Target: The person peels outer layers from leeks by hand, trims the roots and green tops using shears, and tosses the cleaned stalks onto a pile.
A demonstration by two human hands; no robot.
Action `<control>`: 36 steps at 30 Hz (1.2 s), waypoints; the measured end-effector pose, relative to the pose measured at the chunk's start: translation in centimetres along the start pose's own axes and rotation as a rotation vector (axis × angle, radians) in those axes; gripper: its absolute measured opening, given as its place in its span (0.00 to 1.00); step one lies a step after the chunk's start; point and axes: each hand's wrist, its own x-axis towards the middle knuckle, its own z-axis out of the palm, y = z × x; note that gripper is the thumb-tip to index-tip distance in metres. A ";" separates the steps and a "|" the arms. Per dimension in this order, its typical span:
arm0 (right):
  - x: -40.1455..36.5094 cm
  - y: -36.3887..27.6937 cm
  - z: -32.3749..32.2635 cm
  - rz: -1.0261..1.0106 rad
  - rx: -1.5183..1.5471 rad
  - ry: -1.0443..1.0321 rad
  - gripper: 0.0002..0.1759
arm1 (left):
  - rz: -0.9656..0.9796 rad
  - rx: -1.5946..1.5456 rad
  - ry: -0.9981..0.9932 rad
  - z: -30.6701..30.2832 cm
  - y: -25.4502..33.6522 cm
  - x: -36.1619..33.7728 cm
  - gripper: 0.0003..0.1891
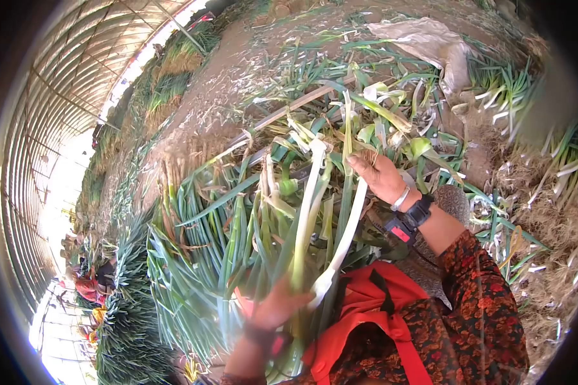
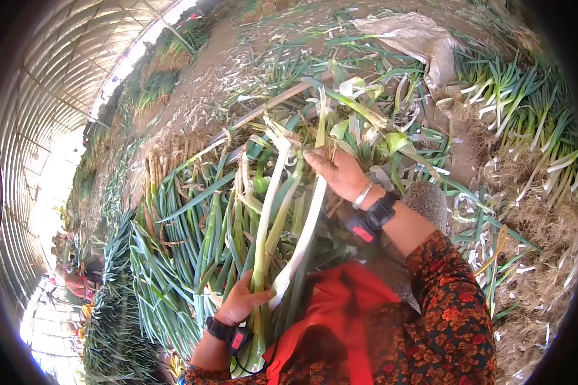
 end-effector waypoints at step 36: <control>4.3 -1.0 -7.0 -0.289 -1.188 0.209 0.23 | 0.037 -0.063 0.240 -3.3 -1.2 -3.0 0.26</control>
